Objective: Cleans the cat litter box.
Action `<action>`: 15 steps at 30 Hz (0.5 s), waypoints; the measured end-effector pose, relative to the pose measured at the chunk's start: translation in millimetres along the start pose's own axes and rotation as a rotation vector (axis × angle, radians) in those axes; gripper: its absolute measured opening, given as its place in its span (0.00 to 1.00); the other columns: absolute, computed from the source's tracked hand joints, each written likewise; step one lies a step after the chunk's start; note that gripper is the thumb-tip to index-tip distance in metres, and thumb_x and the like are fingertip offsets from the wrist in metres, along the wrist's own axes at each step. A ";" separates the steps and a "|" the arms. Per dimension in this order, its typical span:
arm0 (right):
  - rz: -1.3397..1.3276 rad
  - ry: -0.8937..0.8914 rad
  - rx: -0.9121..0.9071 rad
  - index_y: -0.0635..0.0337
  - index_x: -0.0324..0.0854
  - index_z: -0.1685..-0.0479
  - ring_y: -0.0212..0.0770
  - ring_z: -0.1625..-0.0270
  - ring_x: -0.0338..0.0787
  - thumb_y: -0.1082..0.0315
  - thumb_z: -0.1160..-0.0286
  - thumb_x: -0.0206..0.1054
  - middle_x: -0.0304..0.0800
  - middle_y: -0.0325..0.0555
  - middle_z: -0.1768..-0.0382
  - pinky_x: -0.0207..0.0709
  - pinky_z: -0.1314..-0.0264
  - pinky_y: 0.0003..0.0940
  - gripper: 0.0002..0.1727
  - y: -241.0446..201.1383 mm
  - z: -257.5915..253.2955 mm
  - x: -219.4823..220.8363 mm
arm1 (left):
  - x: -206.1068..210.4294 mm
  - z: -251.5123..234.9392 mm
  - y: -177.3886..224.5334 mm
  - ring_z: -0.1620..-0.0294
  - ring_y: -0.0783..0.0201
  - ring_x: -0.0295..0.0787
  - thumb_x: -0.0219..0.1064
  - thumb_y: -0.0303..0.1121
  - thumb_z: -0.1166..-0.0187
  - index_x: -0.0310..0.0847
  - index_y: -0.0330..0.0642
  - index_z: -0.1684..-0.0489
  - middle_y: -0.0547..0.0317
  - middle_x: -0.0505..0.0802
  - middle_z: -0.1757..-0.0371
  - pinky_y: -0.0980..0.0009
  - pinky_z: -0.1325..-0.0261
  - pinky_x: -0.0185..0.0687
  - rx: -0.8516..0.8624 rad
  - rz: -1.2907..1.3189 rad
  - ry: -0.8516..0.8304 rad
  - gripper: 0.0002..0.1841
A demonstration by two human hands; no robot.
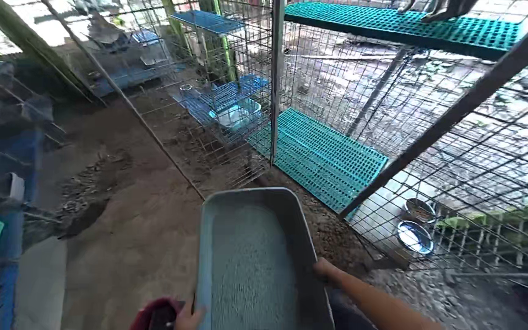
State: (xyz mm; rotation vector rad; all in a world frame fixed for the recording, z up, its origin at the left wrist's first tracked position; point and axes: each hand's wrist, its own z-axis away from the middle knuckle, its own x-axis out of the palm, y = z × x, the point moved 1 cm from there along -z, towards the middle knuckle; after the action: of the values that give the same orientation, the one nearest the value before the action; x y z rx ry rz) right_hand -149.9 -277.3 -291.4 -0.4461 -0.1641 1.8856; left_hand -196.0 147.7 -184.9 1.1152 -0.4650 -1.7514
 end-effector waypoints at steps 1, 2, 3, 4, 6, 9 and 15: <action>-0.152 0.046 -0.026 0.70 0.73 0.26 0.55 0.39 0.88 0.69 0.16 0.66 0.85 0.66 0.38 0.80 0.35 0.54 0.23 2.7 6.1 -12.8 | 10.5 -28.0 18.3 0.25 0.36 0.78 0.64 0.28 0.19 0.64 0.24 0.17 0.24 0.80 0.27 0.42 0.20 0.69 0.010 0.027 -0.035 0.30; -0.274 0.087 -0.050 0.70 0.74 0.28 0.54 0.44 0.89 0.72 0.17 0.65 0.86 0.65 0.42 0.81 0.40 0.54 0.21 4.9 10.5 -24.4 | 20.3 -56.4 34.2 0.23 0.37 0.77 0.60 0.29 0.14 0.66 0.26 0.17 0.26 0.80 0.25 0.43 0.19 0.67 0.026 0.057 -0.072 0.27; -0.362 0.120 -0.073 0.70 0.75 0.30 0.52 0.49 0.89 0.74 0.19 0.65 0.87 0.63 0.46 0.82 0.44 0.52 0.20 5.2 11.8 -35.1 | 26.4 -82.3 53.2 0.17 0.39 0.71 0.55 0.31 0.11 0.61 0.31 0.12 0.31 0.74 0.17 0.45 0.15 0.63 0.062 0.080 -0.125 0.28; -0.426 0.149 -0.086 0.71 0.75 0.32 0.51 0.52 0.88 0.77 0.21 0.65 0.87 0.63 0.48 0.82 0.47 0.51 0.19 2.6 11.9 -45.9 | 29.6 -105.6 75.0 0.16 0.39 0.70 0.52 0.33 0.08 0.58 0.33 0.10 0.32 0.72 0.15 0.45 0.17 0.64 0.090 0.085 -0.147 0.28; -0.483 0.212 -0.092 0.72 0.77 0.36 0.50 0.55 0.88 0.79 0.26 0.67 0.87 0.62 0.52 0.83 0.51 0.50 0.19 -3.3 -4.9 -69.2 | 26.0 -137.6 127.9 0.16 0.38 0.68 0.50 0.38 0.06 0.51 0.34 0.07 0.31 0.69 0.14 0.45 0.18 0.67 0.099 0.097 -0.117 0.31; -0.531 0.303 -0.030 0.73 0.78 0.37 0.54 0.54 0.87 0.78 0.27 0.69 0.86 0.64 0.52 0.82 0.51 0.53 0.19 -15.5 -56.8 -109.2 | 2.5 -173.1 214.7 0.16 0.42 0.68 0.52 0.37 0.08 0.52 0.26 0.11 0.29 0.69 0.15 0.52 0.17 0.65 0.139 0.074 0.193 0.31; -0.643 0.467 0.111 0.75 0.77 0.35 0.60 0.46 0.86 0.75 0.26 0.69 0.83 0.70 0.44 0.80 0.46 0.59 0.21 -71.2 -151.8 -203.2 | -126.2 -325.4 266.1 0.13 0.49 0.66 0.52 0.34 0.09 0.38 0.21 0.09 0.23 0.60 0.12 0.68 0.15 0.65 0.762 0.176 0.713 0.36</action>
State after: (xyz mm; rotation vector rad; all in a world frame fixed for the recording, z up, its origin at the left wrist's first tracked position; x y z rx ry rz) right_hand 30.1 -456.2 -361.9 -0.6543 0.1026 1.1215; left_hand 232.0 192.0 -98.5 2.0470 -0.7660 -0.9075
